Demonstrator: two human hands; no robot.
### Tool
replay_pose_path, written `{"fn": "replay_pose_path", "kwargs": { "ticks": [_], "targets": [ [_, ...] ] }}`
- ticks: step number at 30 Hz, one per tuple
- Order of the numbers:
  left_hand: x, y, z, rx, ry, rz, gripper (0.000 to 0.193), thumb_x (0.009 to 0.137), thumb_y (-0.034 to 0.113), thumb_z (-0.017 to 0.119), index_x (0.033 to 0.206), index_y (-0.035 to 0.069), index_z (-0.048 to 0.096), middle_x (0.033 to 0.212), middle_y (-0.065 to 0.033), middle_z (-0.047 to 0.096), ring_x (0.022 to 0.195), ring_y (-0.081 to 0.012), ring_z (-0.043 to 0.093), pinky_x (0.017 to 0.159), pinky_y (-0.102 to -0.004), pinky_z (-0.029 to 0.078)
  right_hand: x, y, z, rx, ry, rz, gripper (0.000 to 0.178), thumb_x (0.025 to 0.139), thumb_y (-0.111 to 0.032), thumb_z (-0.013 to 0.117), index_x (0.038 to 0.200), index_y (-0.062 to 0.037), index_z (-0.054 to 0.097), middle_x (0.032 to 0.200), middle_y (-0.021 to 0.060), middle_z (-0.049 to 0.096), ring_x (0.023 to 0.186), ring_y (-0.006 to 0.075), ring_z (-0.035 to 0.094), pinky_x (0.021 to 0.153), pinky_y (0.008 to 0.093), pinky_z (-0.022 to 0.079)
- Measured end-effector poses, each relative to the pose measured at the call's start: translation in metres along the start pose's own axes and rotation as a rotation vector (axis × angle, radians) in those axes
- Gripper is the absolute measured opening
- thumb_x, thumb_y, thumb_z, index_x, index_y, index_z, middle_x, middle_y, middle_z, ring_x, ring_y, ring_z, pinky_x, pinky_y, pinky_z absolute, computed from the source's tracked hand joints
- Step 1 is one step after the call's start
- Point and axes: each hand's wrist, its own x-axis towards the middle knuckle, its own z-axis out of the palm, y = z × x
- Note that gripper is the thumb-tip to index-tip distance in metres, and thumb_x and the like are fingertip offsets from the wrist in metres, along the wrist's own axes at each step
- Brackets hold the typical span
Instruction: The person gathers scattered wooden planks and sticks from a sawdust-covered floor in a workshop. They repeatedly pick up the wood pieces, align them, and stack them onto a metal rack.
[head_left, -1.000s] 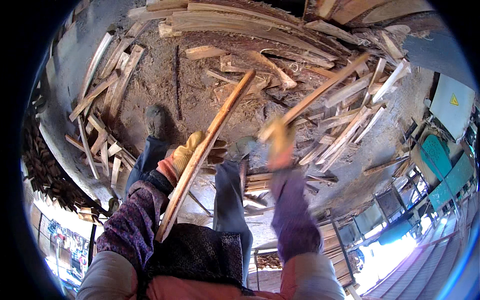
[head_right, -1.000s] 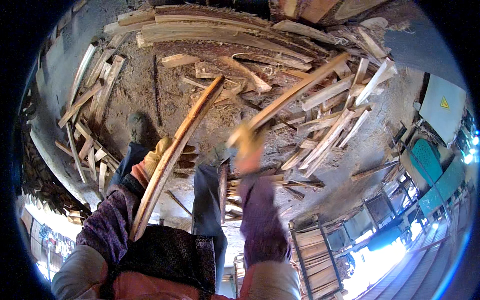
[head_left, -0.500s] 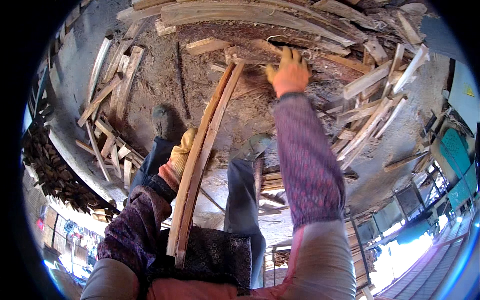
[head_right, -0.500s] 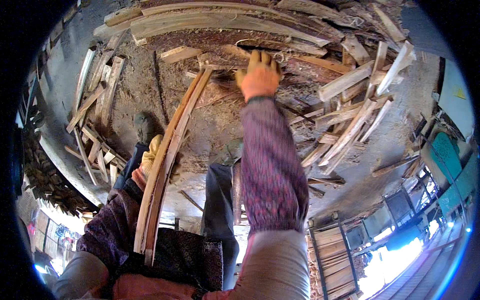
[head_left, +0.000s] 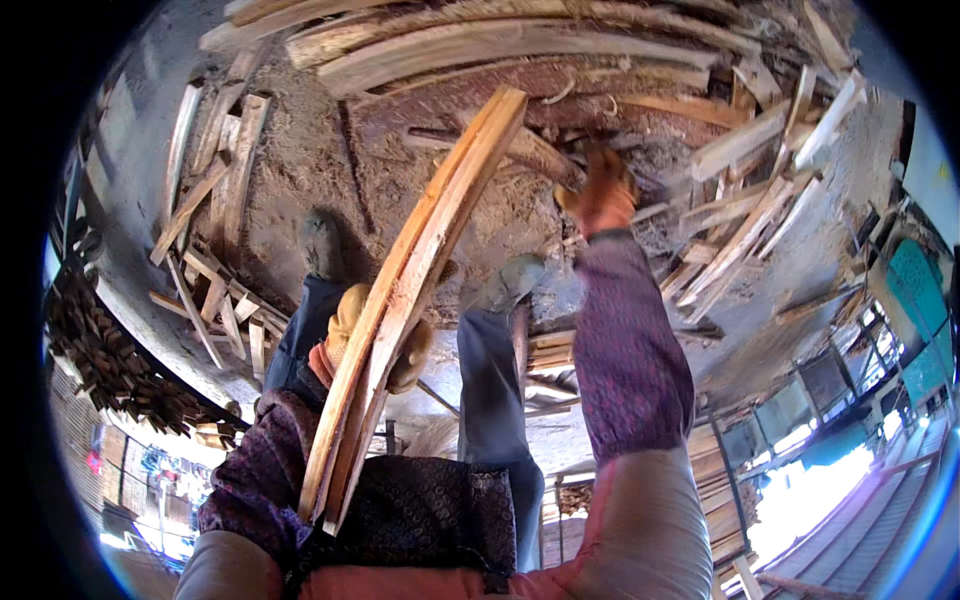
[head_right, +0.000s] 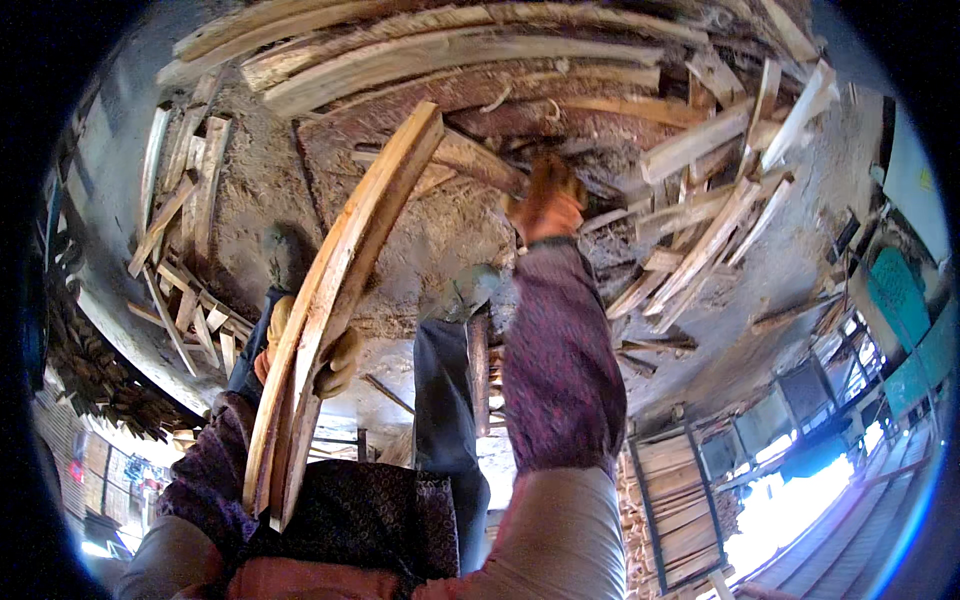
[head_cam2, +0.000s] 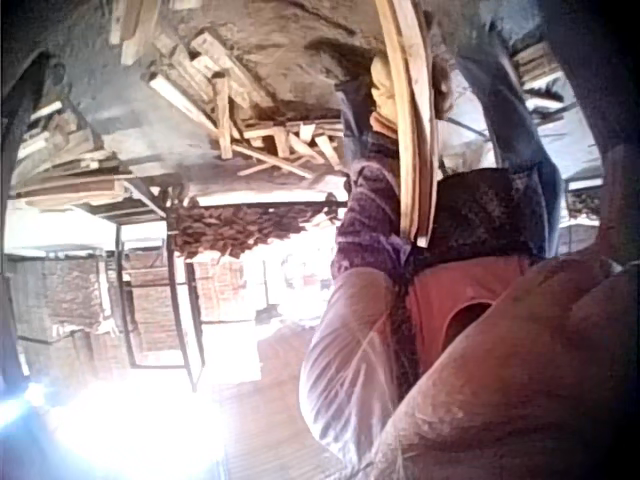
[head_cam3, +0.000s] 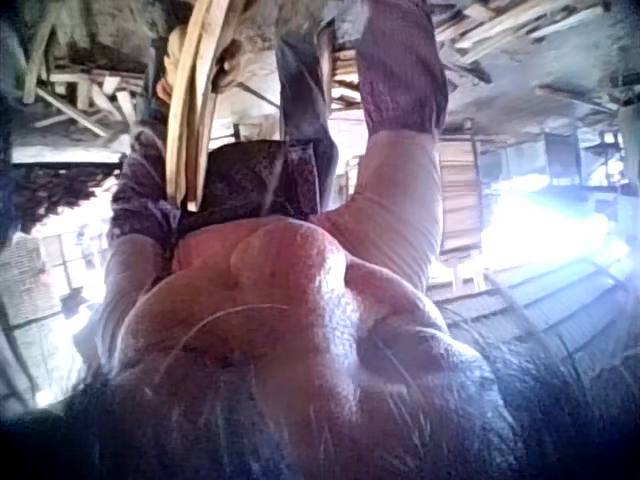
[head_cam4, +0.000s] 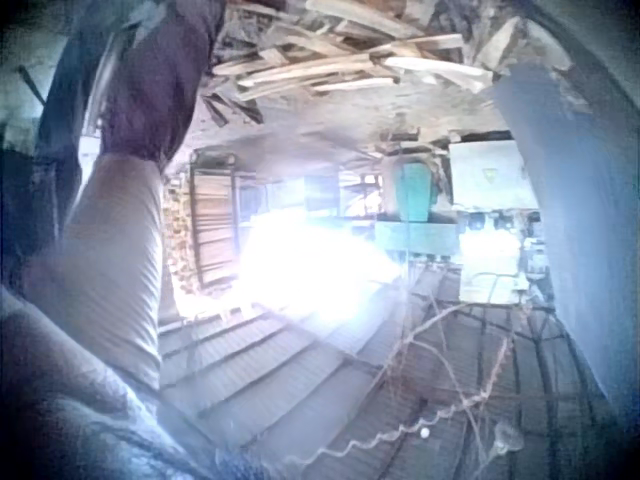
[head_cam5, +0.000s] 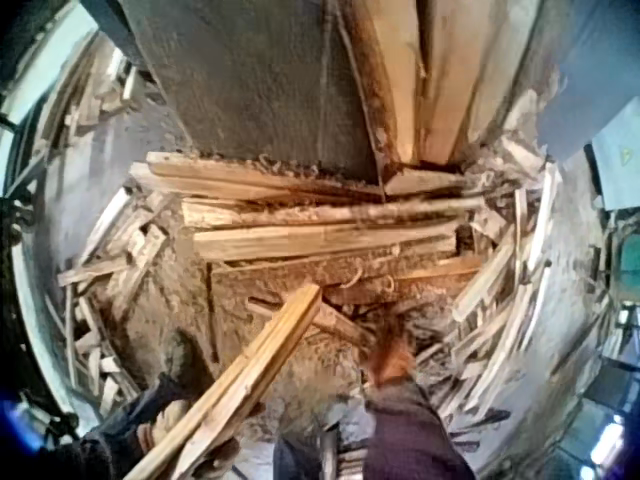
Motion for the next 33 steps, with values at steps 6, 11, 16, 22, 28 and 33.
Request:
{"fn": "replay_pose_path", "kwargs": {
  "ticks": [6, 11, 16, 22, 28, 33],
  "targets": [
    [0.010, -0.012, 0.012, 0.120, 0.079, -0.070, 0.066, 0.084, 0.046, 0.064, 0.139, 0.009, 0.054, 0.126, -0.0261, 0.059, 0.091, -0.0402, 0.067, 0.070, -0.0523, 0.056, -0.032, -0.041, 0.016, 0.180, -0.706, 0.191, 0.052, 0.075, -0.043, 0.075, 0.112, -0.0087, 0.066, 0.102, 0.0196, 0.072, 0.096, 0.0375, 0.070, 0.078, 0.0507, 0.056],
    [0.012, -0.005, 0.039, 0.240, 0.029, -0.161, 0.067, 0.085, 0.046, 0.064, 0.139, 0.009, 0.054, 0.129, -0.0284, 0.057, 0.092, -0.0411, 0.068, 0.071, -0.0533, 0.059, -0.220, -0.039, -0.076, 0.453, -0.662, 0.356, 0.031, 0.080, -0.029, 0.071, 0.101, -0.0073, 0.066, 0.096, 0.0214, 0.069, 0.093, 0.0438, 0.065, 0.081, 0.0522, 0.052],
    [0.031, -0.026, 0.062, 0.312, 0.012, -0.232, 0.067, 0.085, 0.046, 0.064, 0.139, 0.008, 0.054, 0.133, -0.0308, 0.056, 0.092, -0.0419, 0.070, 0.071, -0.0542, 0.061, -0.434, 0.036, -0.205, 0.104, -1.042, 0.902, 0.060, 0.076, -0.041, 0.077, 0.123, -0.0078, 0.060, 0.114, 0.0223, 0.066, 0.109, 0.0403, 0.063, 0.093, 0.0485, 0.050],
    [0.058, -0.061, 0.066, 0.590, 0.347, -0.208, 0.059, 0.093, 0.044, 0.065, 0.132, 0.000, 0.058, 0.118, -0.0201, 0.067, 0.086, -0.0286, 0.072, 0.076, -0.0401, 0.061, -0.461, 0.083, -0.219, 0.023, -0.954, 1.177, 0.097, 0.074, -0.054, 0.079, 0.146, -0.0022, 0.042, 0.139, 0.0268, 0.054, 0.133, 0.0389, 0.050, 0.110, 0.0443, 0.041],
    [0.068, -0.068, 0.071, 0.812, 0.444, -0.151, 0.037, 0.097, 0.036, 0.066, 0.118, 0.005, 0.069, 0.104, -0.0070, 0.073, 0.085, -0.0182, 0.072, 0.076, -0.0325, 0.059, -0.189, 0.194, -0.046, 0.471, 0.034, 0.949, 0.102, 0.081, -0.062, 0.073, 0.149, 0.0052, 0.038, 0.145, 0.0311, 0.048, 0.137, 0.0403, 0.046, 0.114, 0.0434, 0.035],
    [0.060, -0.050, 0.089, 0.970, 0.474, -0.145, 0.032, 0.099, 0.031, 0.064, 0.113, 0.003, 0.071, 0.098, -0.0083, 0.074, 0.081, -0.0163, 0.072, 0.075, -0.0308, 0.058, -0.055, 0.185, 0.007, 0.881, 0.274, 1.145, 0.085, 0.088, -0.036, 0.076, 0.151, 0.0007, 0.031, 0.138, 0.0179, 0.057, 0.116, 0.0291, 0.060, 0.098, 0.0428, 0.048]
  ]
}}
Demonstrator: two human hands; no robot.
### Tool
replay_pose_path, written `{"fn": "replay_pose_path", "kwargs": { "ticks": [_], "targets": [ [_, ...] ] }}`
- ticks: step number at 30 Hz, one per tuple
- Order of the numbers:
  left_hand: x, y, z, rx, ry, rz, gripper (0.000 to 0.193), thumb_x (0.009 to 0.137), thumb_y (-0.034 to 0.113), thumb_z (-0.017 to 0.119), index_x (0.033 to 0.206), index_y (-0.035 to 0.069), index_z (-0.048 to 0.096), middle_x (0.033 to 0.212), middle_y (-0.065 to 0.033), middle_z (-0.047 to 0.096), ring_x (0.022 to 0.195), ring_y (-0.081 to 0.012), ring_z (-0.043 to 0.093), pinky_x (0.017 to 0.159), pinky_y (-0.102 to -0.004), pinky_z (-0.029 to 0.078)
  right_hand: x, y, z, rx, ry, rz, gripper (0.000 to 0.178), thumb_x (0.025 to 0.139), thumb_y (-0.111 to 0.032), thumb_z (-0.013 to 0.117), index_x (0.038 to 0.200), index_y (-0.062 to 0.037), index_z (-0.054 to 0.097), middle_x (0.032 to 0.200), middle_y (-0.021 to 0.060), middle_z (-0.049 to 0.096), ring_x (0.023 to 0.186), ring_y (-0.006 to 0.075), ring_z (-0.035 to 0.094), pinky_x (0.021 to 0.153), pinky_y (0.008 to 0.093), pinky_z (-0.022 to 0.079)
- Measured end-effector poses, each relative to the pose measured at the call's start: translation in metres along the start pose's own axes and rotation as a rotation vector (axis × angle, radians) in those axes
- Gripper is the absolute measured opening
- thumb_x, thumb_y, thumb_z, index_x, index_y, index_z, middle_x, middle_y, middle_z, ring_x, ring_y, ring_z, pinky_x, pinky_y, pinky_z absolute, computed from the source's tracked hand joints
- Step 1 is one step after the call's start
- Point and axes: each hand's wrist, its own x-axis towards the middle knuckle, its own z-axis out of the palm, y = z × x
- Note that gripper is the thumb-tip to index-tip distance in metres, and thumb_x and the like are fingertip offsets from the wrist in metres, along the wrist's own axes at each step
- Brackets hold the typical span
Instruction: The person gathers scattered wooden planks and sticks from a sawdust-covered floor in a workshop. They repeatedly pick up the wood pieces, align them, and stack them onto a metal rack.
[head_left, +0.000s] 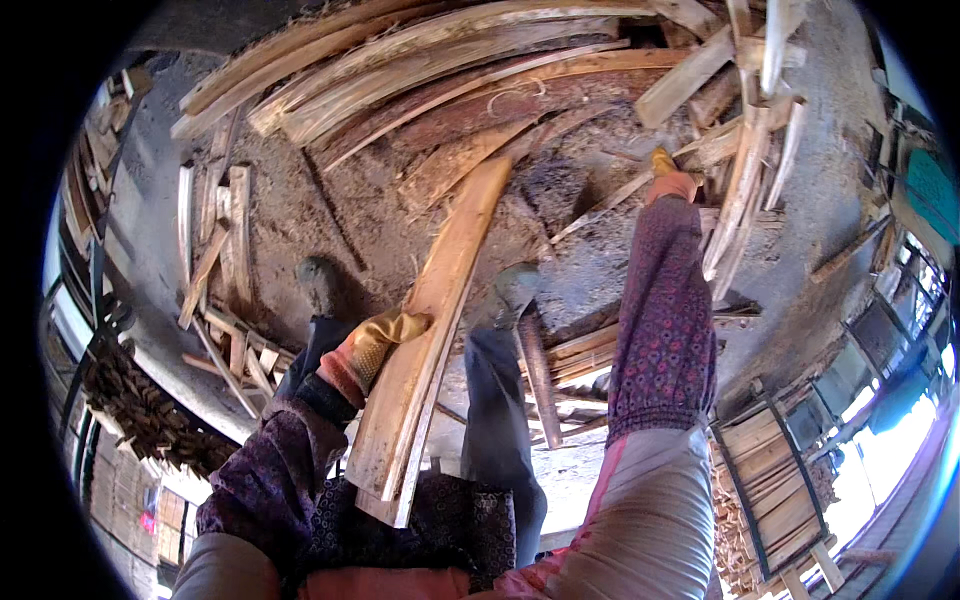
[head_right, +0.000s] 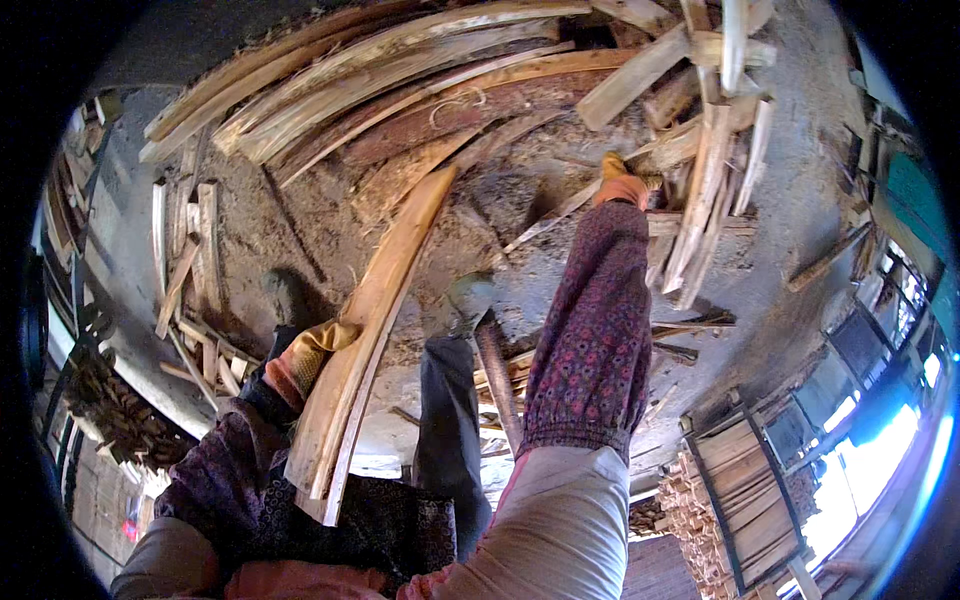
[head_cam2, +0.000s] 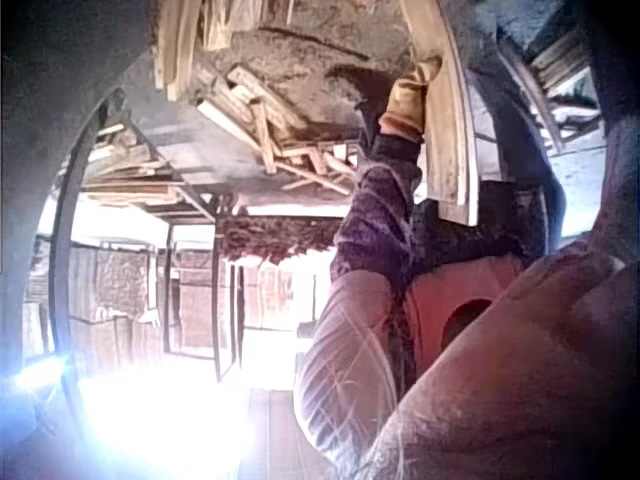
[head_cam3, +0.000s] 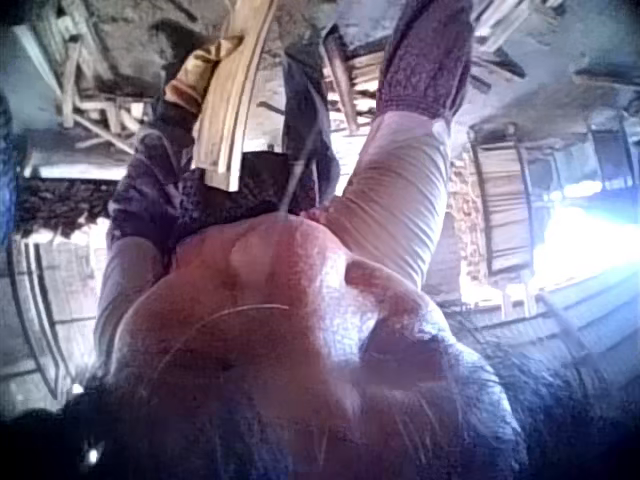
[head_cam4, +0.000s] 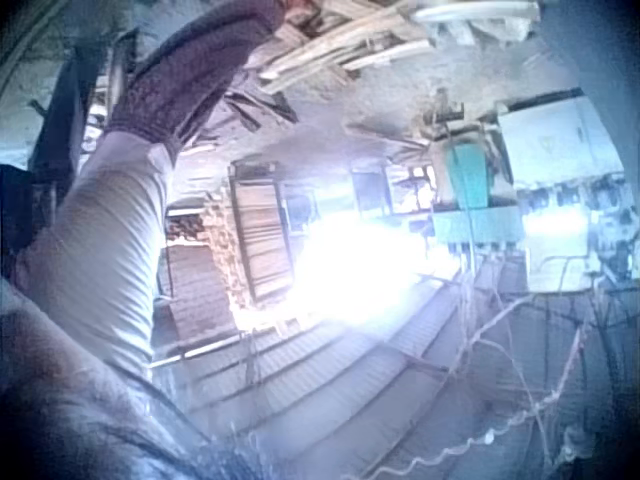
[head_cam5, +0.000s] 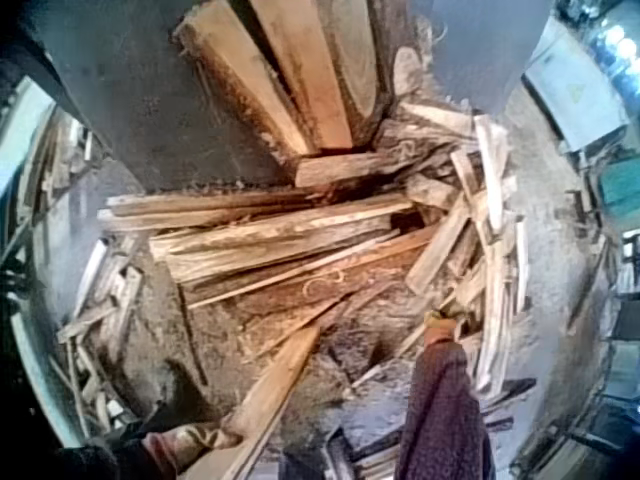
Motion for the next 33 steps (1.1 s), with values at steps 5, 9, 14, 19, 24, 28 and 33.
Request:
{"fn": "replay_pose_path", "kwargs": {
  "ticks": [5, 9, 14, 19, 24, 28, 33],
  "targets": [
    [-0.006, -0.021, -0.019, -0.090, -0.169, 0.048, 0.038, 0.095, 0.032, 0.068, 0.118, 0.002, 0.068, 0.099, -0.0105, 0.074, 0.083, -0.0200, 0.072, 0.076, -0.0349, 0.059, -0.209, 0.010, 0.013, 0.475, -0.272, 0.169, 0.098, 0.089, -0.022, 0.075, 0.157, -0.0001, 0.008, 0.127, 0.0134, 0.055, 0.101, 0.0204, 0.058, 0.091, 0.0332, 0.050],
    [0.022, -0.063, -0.041, -0.378, -0.222, -0.101, 0.052, 0.088, 0.039, 0.072, 0.123, 0.001, 0.066, 0.106, -0.0148, 0.074, 0.092, -0.0259, 0.073, 0.085, -0.0399, 0.059, -0.426, 0.053, -0.053, 0.910, -0.569, 0.932, 0.058, 0.098, -0.033, 0.059, 0.139, 0.0003, 0.034, 0.118, 0.0140, 0.057, 0.100, 0.0225, 0.059, 0.085, 0.0364, 0.052],
    [-0.001, -0.047, 0.001, -0.308, -0.232, -0.083, 0.053, 0.093, 0.034, 0.064, 0.132, -0.002, 0.059, 0.118, -0.0188, 0.069, 0.098, -0.0295, 0.071, 0.089, -0.0422, 0.059, -0.500, -0.020, -0.104, 0.863, -1.065, 1.315, 0.047, 0.102, -0.027, 0.055, 0.138, 0.0026, 0.045, 0.122, 0.0164, 0.059, 0.109, 0.0240, 0.060, 0.090, 0.0361, 0.054],
    [0.013, -0.054, -0.008, -0.452, -0.214, -0.067, 0.048, 0.095, 0.030, 0.064, 0.131, -0.002, 0.060, 0.120, -0.0168, 0.069, 0.100, -0.0293, 0.071, 0.089, -0.0423, 0.059, -0.272, -0.018, -0.077, 0.189, -0.722, 0.249, 0.052, 0.100, -0.022, 0.059, 0.144, 0.0007, 0.043, 0.139, 0.0163, 0.055, 0.131, 0.0265, 0.049, 0.107, 0.0311, 0.043],
    [0.037, -0.058, -0.025, 0.020, -0.191, 0.081, 0.057, 0.096, 0.027, 0.065, 0.143, -0.002, 0.047, 0.113, -0.0097, 0.066, 0.098, -0.0217, 0.065, 0.090, -0.0357, 0.055, -0.029, -0.031, -0.050, -1.117, 0.070, -0.483, 0.114, 0.071, -0.051, 0.083, 0.158, -0.0111, 0.020, 0.157, 0.0218, 0.034, 0.144, 0.0389, 0.035, 0.113, 0.0500, 0.037],
    [0.066, -0.087, -0.056, -0.081, -0.438, 0.082, 0.066, 0.095, 0.024, 0.068, 0.149, -0.001, 0.039, 0.106, -0.0045, 0.062, 0.089, -0.0160, 0.061, 0.089, -0.0334, 0.054, 0.036, -0.021, -0.025, -1.234, -0.084, -0.131, 0.096, 0.073, -0.044, 0.082, 0.150, -0.0095, 0.036, 0.149, 0.0212, 0.045, 0.138, 0.0397, 0.044, 0.110, 0.0526, 0.039],
    [0.042, -0.058, -0.022, 0.023, -0.261, -0.036, 0.064, 0.097, 0.035, 0.066, 0.147, 0.002, 0.044, 0.128, -0.0088, 0.062, 0.107, -0.0180, 0.065, 0.095, -0.0333, 0.054, -0.089, 0.014, -0.047, -0.902, -0.152, -1.010, 0.057, 0.085, -0.023, 0.064, 0.140, -0.0135, 0.052, 0.126, 0.0203, 0.060, 0.117, 0.0433, 0.056, 0.101, 0.0515, 0.044]
  ]
}}
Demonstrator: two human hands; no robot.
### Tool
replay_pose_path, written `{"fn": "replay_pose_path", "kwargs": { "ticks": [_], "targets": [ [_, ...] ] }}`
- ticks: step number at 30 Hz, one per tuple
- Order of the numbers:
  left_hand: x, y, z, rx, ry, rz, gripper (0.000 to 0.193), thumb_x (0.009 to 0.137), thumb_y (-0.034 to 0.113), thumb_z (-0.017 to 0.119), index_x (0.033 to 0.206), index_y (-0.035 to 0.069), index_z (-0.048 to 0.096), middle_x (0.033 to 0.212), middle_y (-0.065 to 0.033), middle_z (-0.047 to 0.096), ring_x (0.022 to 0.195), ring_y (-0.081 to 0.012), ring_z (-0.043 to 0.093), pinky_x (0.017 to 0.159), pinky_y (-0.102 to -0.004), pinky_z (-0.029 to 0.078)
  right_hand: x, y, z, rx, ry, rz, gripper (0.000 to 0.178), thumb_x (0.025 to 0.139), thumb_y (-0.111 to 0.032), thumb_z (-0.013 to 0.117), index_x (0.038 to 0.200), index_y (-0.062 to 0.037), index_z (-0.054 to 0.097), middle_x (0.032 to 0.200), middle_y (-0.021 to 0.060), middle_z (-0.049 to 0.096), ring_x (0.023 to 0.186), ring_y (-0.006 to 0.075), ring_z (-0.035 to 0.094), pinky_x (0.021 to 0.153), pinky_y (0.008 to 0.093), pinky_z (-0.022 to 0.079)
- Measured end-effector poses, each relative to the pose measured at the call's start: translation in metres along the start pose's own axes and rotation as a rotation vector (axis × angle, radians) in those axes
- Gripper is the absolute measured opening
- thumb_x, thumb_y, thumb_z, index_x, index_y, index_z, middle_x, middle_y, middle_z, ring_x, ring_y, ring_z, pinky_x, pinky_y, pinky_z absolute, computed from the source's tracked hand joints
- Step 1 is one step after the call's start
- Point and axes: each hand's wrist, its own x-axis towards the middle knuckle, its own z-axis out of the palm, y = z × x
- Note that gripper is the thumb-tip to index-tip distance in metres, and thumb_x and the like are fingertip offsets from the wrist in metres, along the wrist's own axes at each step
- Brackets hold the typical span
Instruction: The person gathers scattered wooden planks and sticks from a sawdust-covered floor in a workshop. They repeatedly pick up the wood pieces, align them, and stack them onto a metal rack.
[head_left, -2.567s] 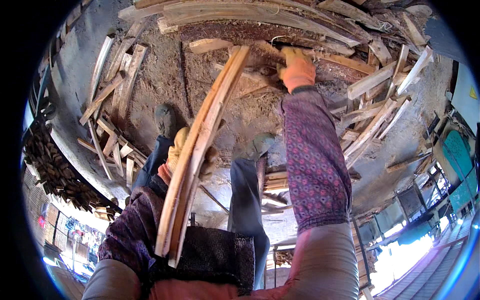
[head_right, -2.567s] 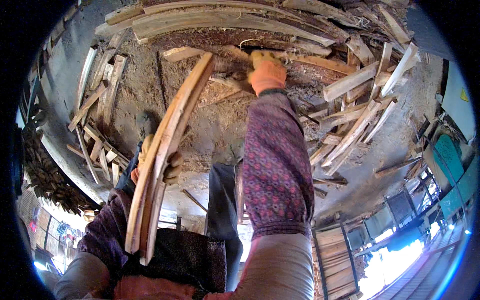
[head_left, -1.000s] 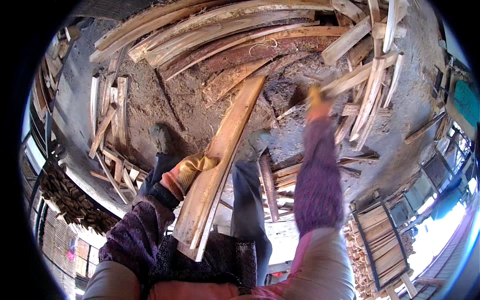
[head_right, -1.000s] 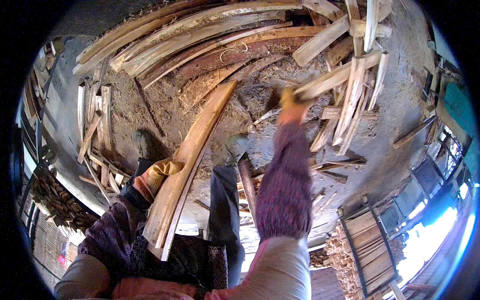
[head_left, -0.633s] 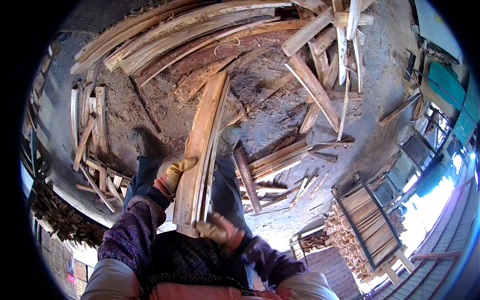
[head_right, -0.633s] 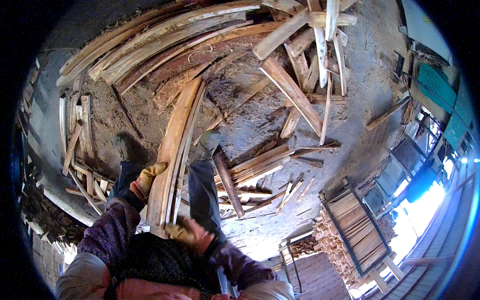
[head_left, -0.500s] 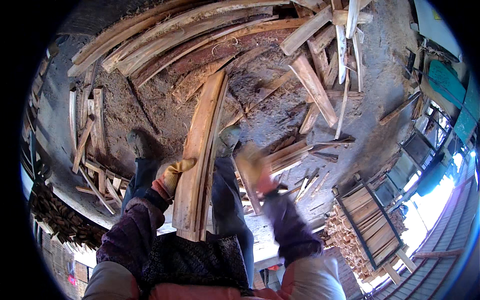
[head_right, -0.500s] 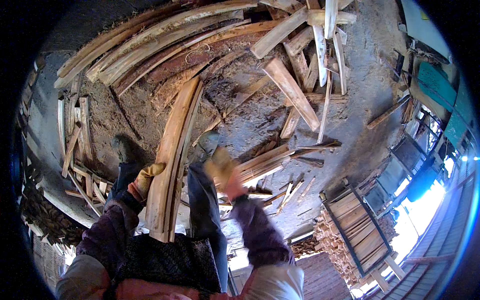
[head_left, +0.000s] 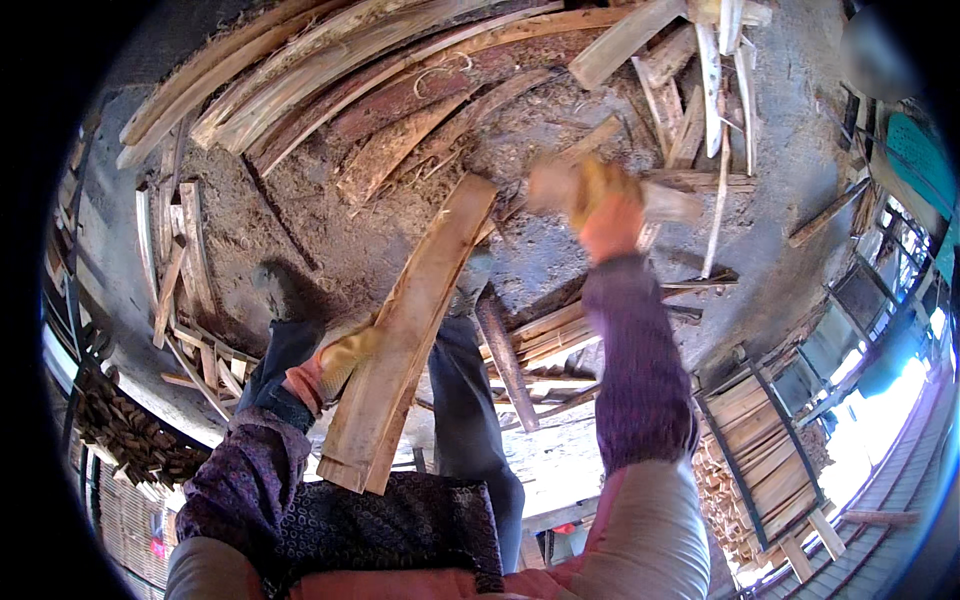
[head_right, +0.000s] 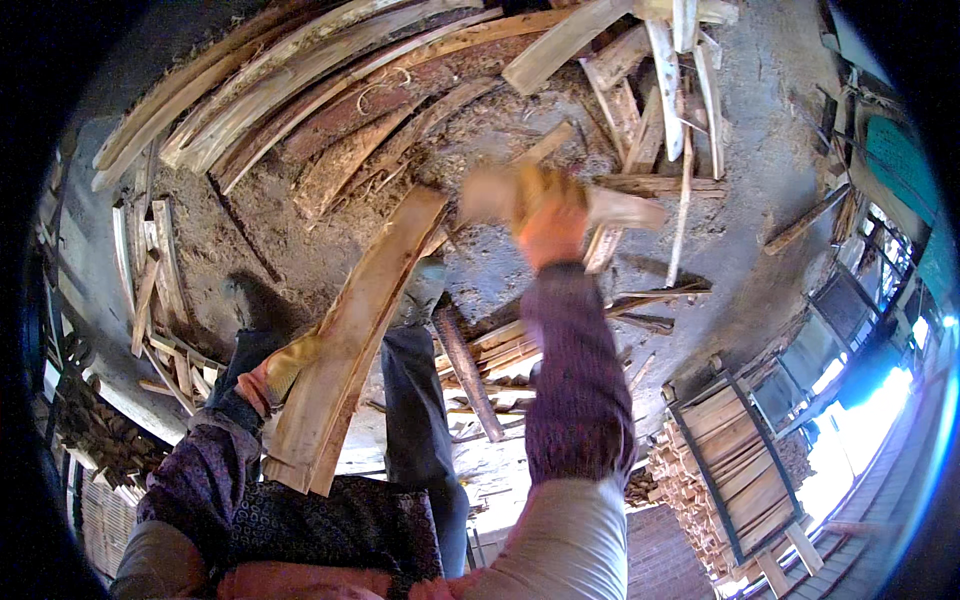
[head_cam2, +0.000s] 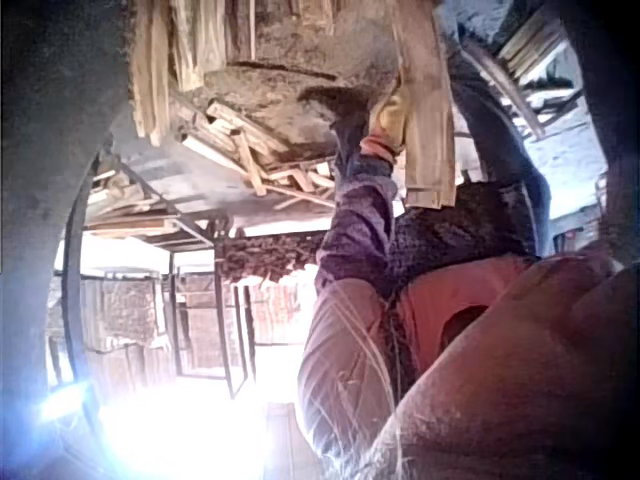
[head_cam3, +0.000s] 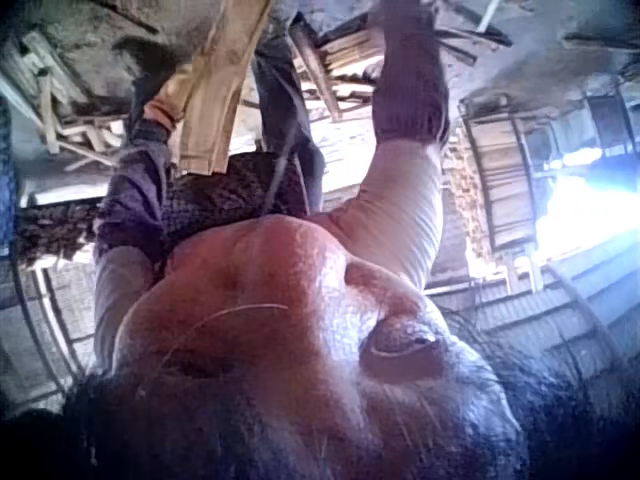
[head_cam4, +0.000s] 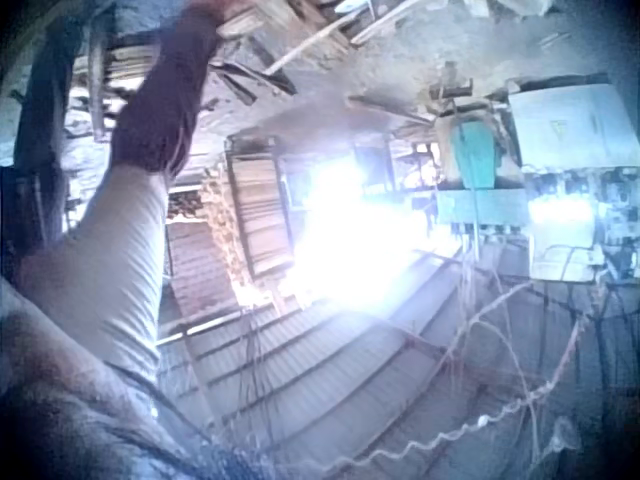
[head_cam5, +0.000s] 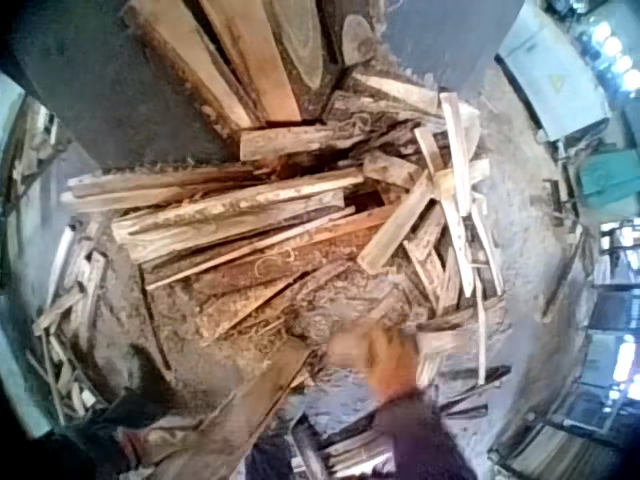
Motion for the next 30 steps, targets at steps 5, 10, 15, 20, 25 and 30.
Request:
{"fn": "replay_pose_path", "kwargs": {
  "ticks": [5, 10, 15, 20, 25, 30],
  "targets": [
    [0.010, 0.005, 0.029, -0.025, -0.048, -0.030, 0.056, 0.101, 0.039, 0.059, 0.143, 0.004, 0.049, 0.137, -0.0109, 0.059, 0.116, -0.0199, 0.063, 0.099, -0.0346, 0.053, -0.098, -0.164, -0.149, 0.616, -0.291, -0.168, 0.050, 0.082, -0.020, 0.065, 0.131, -0.0149, 0.059, 0.130, 0.0161, 0.059, 0.122, 0.0386, 0.055, 0.103, 0.0533, 0.043],
    [0.035, -0.054, -0.008, -0.082, -0.108, 0.023, 0.062, 0.090, 0.009, 0.069, 0.146, 0.005, 0.044, 0.136, -0.0112, 0.058, 0.119, -0.0254, 0.061, 0.102, -0.0389, 0.052, -0.152, -0.200, -0.189, 1.007, -0.197, -0.324, 0.045, 0.079, -0.020, 0.066, 0.124, -0.0150, 0.064, 0.132, 0.0137, 0.058, 0.124, 0.0355, 0.055, 0.100, 0.0541, 0.044],
    [0.038, -0.050, 0.021, -0.200, -0.103, 0.013, 0.083, 0.080, 0.001, 0.076, 0.152, 0.011, 0.036, 0.139, -0.0136, 0.056, 0.123, -0.0298, 0.059, 0.105, -0.0449, 0.051, -0.146, -0.082, -0.060, 0.737, -0.150, 0.282, 0.054, 0.075, -0.017, 0.073, 0.126, -0.0030, 0.060, 0.128, 0.0231, 0.059, 0.120, 0.0407, 0.055, 0.103, 0.0497, 0.043],
    [0.045, -0.027, 0.041, -0.169, -0.096, -0.005, 0.084, 0.080, 0.004, 0.076, 0.153, 0.011, 0.035, 0.142, -0.0132, 0.054, 0.125, -0.0299, 0.057, 0.107, -0.0457, 0.049, -0.139, 0.156, 0.074, 0.404, -0.111, 0.995, 0.092, 0.074, -0.058, 0.079, 0.141, -0.0007, 0.053, 0.122, 0.0268, 0.066, 0.116, 0.0413, 0.062, 0.097, 0.0468, 0.049],
    [0.040, -0.012, 0.037, -0.103, -0.031, -0.025, 0.086, 0.080, 0.005, 0.077, 0.154, 0.011, 0.033, 0.144, -0.0127, 0.052, 0.127, -0.0296, 0.056, 0.108, -0.0456, 0.048, -0.069, 0.207, 0.098, -0.048, -0.472, 1.040, 0.069, 0.076, -0.050, 0.080, 0.124, -0.0017, 0.065, 0.112, 0.0211, 0.071, 0.106, 0.0371, 0.068, 0.089, 0.0464, 0.054],
    [0.022, -0.021, 0.035, -0.116, 0.011, 0.001, 0.087, 0.080, 0.007, 0.077, 0.155, 0.012, 0.032, 0.146, -0.0122, 0.050, 0.129, -0.0293, 0.054, 0.109, -0.0456, 0.047, -0.088, 0.151, 0.098, 0.463, -0.267, 0.917, 0.061, 0.074, -0.040, 0.083, 0.119, -0.0009, 0.066, 0.116, 0.0189, 0.071, 0.104, 0.0323, 0.068, 0.092, 0.0440, 0.053]
  ]
}}
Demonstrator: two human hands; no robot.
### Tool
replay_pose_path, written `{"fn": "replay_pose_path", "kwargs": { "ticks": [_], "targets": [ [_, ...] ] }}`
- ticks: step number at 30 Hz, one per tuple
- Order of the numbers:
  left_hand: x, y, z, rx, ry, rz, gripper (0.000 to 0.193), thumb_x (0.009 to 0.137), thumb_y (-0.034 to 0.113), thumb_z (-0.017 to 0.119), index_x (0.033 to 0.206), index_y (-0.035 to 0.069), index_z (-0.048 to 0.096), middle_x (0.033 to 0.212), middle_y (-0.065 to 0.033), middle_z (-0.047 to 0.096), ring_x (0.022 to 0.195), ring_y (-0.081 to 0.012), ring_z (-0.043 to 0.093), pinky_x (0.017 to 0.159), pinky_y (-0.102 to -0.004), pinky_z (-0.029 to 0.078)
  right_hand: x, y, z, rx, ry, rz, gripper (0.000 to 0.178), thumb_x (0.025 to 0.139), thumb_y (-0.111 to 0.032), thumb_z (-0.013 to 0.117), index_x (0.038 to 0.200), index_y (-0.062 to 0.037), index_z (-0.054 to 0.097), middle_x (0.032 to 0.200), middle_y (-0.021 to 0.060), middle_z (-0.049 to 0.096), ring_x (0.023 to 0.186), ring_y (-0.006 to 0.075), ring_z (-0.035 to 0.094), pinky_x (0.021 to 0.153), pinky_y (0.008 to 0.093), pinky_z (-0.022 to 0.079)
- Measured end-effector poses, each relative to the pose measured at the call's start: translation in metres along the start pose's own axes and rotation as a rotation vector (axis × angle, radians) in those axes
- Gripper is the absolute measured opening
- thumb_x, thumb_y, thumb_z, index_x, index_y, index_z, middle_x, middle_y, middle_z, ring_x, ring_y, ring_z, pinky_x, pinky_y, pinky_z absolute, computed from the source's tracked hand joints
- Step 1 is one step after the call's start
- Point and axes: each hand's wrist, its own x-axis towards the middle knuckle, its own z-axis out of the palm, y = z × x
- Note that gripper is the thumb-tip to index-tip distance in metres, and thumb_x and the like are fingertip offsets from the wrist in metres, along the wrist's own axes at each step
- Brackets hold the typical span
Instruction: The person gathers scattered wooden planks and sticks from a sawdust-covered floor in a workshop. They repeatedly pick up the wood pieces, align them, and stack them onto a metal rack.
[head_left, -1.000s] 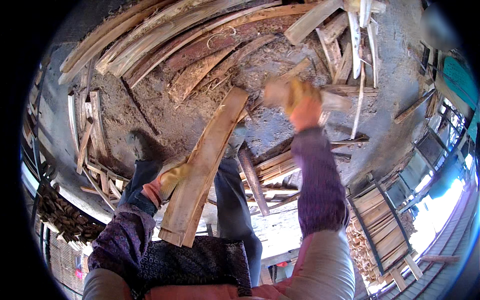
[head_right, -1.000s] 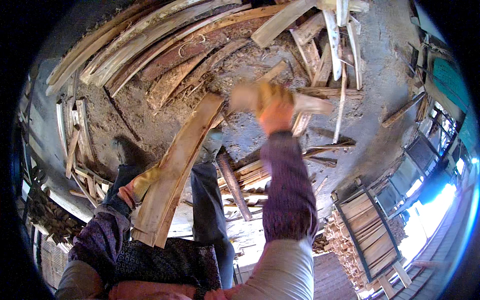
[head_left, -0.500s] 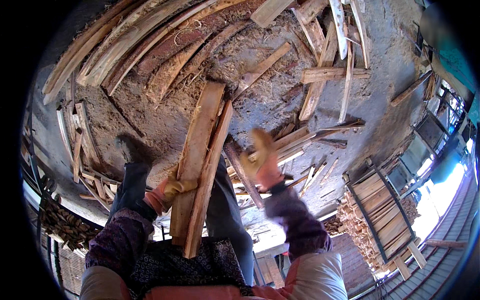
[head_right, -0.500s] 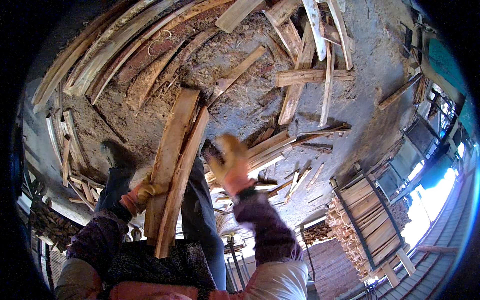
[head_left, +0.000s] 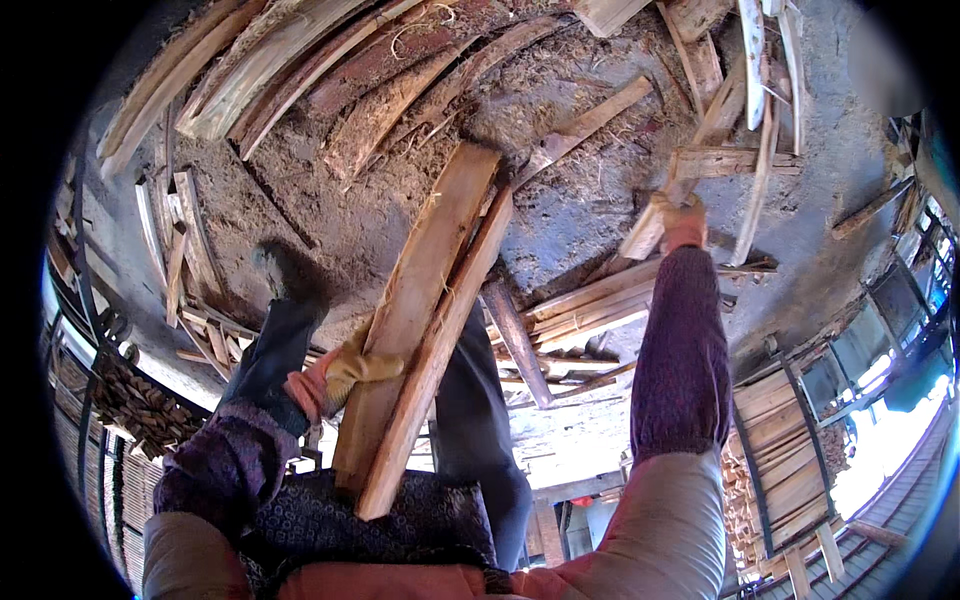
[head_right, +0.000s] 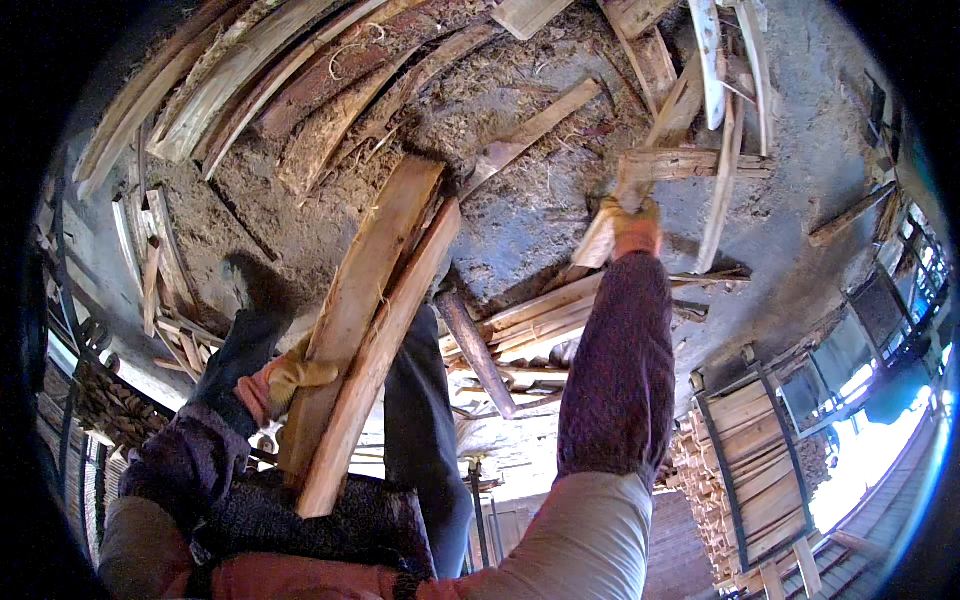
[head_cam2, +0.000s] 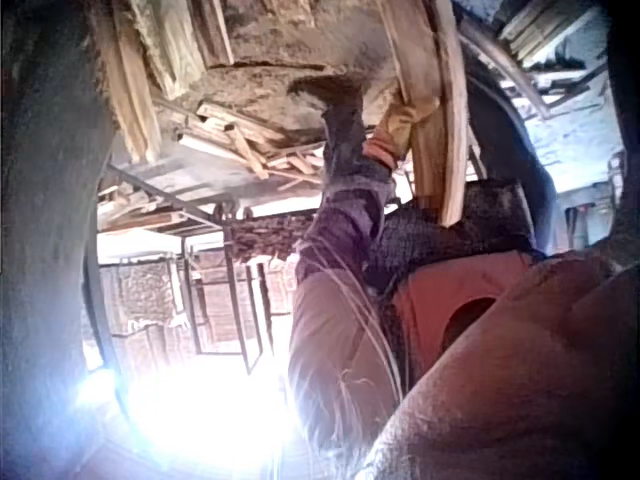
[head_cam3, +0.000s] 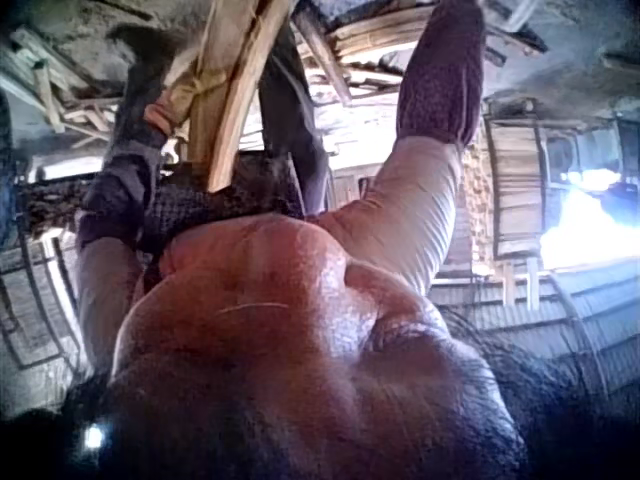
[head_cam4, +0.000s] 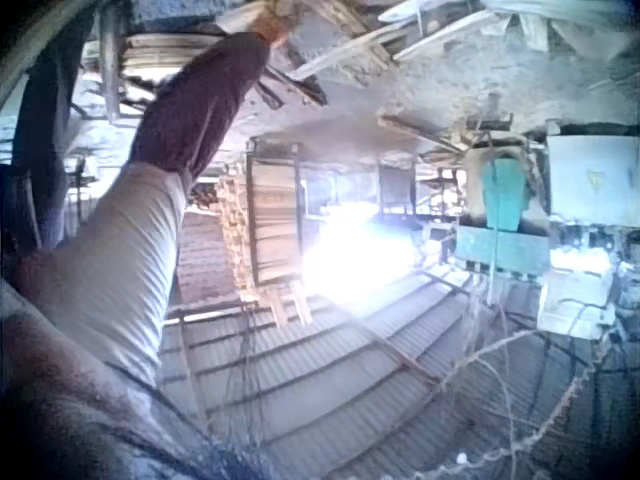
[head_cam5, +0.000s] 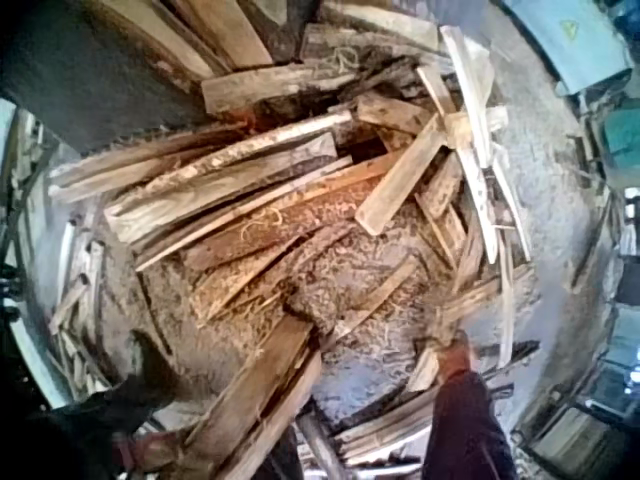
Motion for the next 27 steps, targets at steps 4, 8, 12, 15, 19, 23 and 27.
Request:
{"fn": "replay_pose_path", "kwargs": {
  "ticks": [4, 8, 12, 15, 19, 23, 27],
  "targets": [
    [0.005, 0.008, 0.004, 0.009, -0.115, -0.009, 0.089, 0.080, 0.009, 0.078, 0.155, 0.012, 0.031, 0.147, -0.0118, 0.048, 0.130, -0.0291, 0.053, 0.110, -0.0455, 0.046, -0.036, 0.083, -0.013, 0.359, -0.121, -0.116, 0.045, 0.084, -0.018, 0.076, 0.122, -0.0012, 0.061, 0.116, 0.0130, 0.069, 0.103, 0.0236, 0.065, 0.091, 0.0349, 0.051],
    [-0.021, 0.001, -0.005, -0.013, -0.026, 0.051, 0.090, 0.080, 0.010, 0.078, 0.156, 0.012, 0.030, 0.149, -0.0114, 0.047, 0.132, -0.0289, 0.051, 0.111, -0.0455, 0.045, -0.100, -0.010, 0.033, -0.329, -0.184, -0.477, 0.045, 0.088, -0.014, 0.070, 0.131, -0.0052, 0.058, 0.125, 0.0120, 0.066, 0.114, 0.0286, 0.061, 0.099, 0.0373, 0.048],
    [-0.012, 0.014, -0.010, 0.068, -0.110, 0.025, 0.091, 0.079, 0.011, 0.078, 0.156, 0.013, 0.029, 0.150, -0.0110, 0.045, 0.133, -0.0286, 0.050, 0.112, -0.0455, 0.044, -0.054, -0.029, 0.080, -0.448, 0.189, -0.347, 0.069, 0.078, -0.012, 0.070, 0.144, -0.0222, 0.051, 0.129, 0.0227, 0.062, 0.116, 0.0378, 0.061, 0.100, 0.0418, 0.049],
    [-0.029, -0.004, -0.035, 0.043, -0.029, 0.051, 0.092, 0.079, 0.013, 0.078, 0.157, 0.013, 0.029, 0.151, -0.0107, 0.044, 0.135, -0.0285, 0.049, 0.112, -0.0454, 0.043, -0.069, -0.148, 0.099, -0.476, -0.305, 0.079, 0.071, 0.067, -0.020, 0.076, 0.135, -0.0269, 0.054, 0.114, 0.0255, 0.067, 0.103, 0.0379, 0.065, 0.090, 0.0405, 0.052],
    [-0.018, 0.012, -0.025, 0.148, -0.145, 0.074, 0.093, 0.079, 0.014, 0.079, 0.157, 0.013, 0.028, 0.153, -0.0103, 0.042, 0.136, -0.0283, 0.048, 0.113, -0.0454, 0.042, -0.062, -0.083, 0.052, 0.743, 0.101, 0.093, 0.053, 0.083, -0.035, 0.079, 0.118, 0.0016, 0.064, 0.110, 0.0143, 0.070, 0.094, 0.0250, 0.064, 0.083, 0.0363, 0.049],
    [-0.028, 0.004, -0.020, 0.120, -0.045, 0.154, 0.095, 0.079, 0.015, 0.079, 0.158, 0.014, 0.027, 0.155, -0.0099, 0.041, 0.138, -0.0280, 0.046, 0.114, -0.0453, 0.042, -0.242, -0.100, -0.001, 0.731, -0.236, 0.169, 0.039, 0.095, -0.036, 0.062, 0.106, 0.0019, 0.064, 0.085, 0.0066, 0.062, 0.076, 0.0206, 0.058, 0.070, 0.0350, 0.047],
    [-0.039, 0.009, 0.008, 0.084, -0.038, 0.193, 0.089, 0.082, 0.020, 0.081, 0.154, 0.008, 0.031, 0.139, -0.0118, 0.052, 0.124, -0.0233, 0.054, 0.102, -0.0398, 0.048, -0.441, -0.098, -0.015, 0.835, -0.431, 0.146, 0.050, 0.105, -0.041, 0.044, 0.131, -0.0010, 0.055, 0.107, 0.0102, 0.063, 0.096, 0.0212, 0.060, 0.083, 0.0362, 0.051]
  ]
}}
